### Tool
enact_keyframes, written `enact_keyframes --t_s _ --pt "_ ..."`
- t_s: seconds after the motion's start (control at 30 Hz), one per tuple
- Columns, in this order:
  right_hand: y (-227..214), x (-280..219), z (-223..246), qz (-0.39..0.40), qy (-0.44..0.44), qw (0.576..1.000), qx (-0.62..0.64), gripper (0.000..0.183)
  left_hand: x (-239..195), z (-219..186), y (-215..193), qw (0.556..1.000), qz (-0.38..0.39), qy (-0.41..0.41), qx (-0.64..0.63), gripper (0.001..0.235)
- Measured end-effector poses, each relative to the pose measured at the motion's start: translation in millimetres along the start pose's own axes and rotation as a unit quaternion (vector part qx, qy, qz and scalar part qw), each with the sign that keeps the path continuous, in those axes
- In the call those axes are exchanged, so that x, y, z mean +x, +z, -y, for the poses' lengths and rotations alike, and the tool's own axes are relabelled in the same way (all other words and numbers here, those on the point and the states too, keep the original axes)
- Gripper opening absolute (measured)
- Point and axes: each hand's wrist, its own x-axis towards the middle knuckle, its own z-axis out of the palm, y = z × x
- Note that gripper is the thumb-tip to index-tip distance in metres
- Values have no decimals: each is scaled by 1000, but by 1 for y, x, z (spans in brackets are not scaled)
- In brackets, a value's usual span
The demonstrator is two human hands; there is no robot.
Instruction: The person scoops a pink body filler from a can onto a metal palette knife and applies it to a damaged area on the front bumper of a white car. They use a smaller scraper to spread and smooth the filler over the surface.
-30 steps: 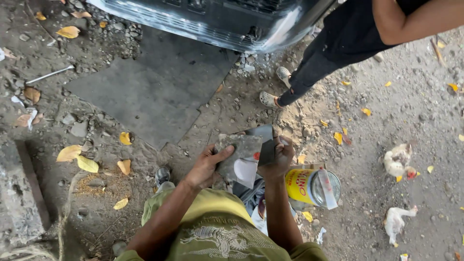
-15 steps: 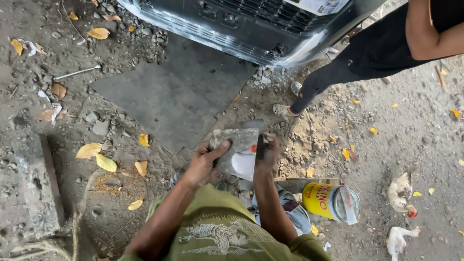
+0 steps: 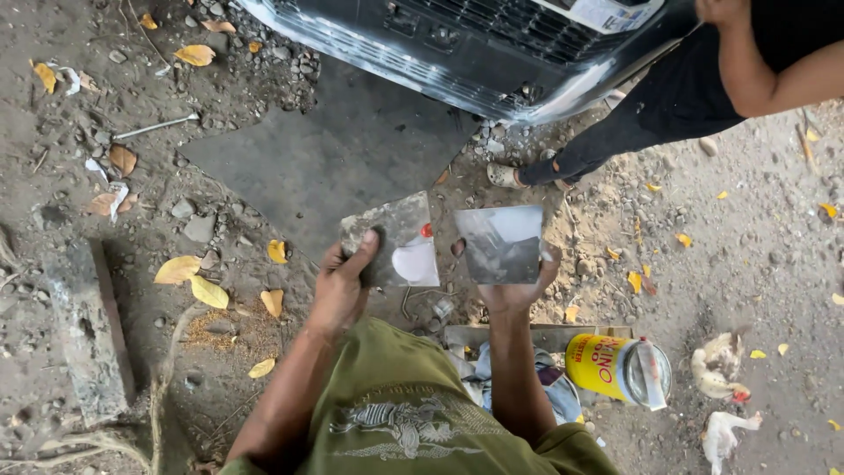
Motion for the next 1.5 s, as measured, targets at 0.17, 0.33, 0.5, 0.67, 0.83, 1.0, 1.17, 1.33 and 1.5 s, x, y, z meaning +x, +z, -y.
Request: enact_keyframes --t_s 0.17,0.33,0.5,0.67,0.83,1.0,1.17,1.33,1.5 --pt "-2 13 3 -1 16 999 -49 69 5 4 -9 996 3 -1 86 20" --pt "50 30 15 91 45 820 -564 52 -4 -15 4 969 -4 37 242 34" --pt "122 52 -8 238 -85 403 -880 36 2 -6 -2 948 53 112 293 35" --pt "134 49 -15 347 -25 434 -831 41 9 1 -1 957 29 156 242 32" --pt "130 49 -22 371 82 374 -846 43 7 -2 2 960 18 165 227 32" --pt "126 51 -29 354 41 426 -831 45 9 0 -5 955 20 164 246 35" --pt "131 54 -35 303 36 425 -852 43 2 -12 -1 942 24 175 286 38" --pt "112 54 -34 287 29 512 -809 41 5 -9 0 944 29 183 272 35" --pt "63 52 -38 299 -73 658 -687 33 14 -6 9 993 -44 109 18 24"
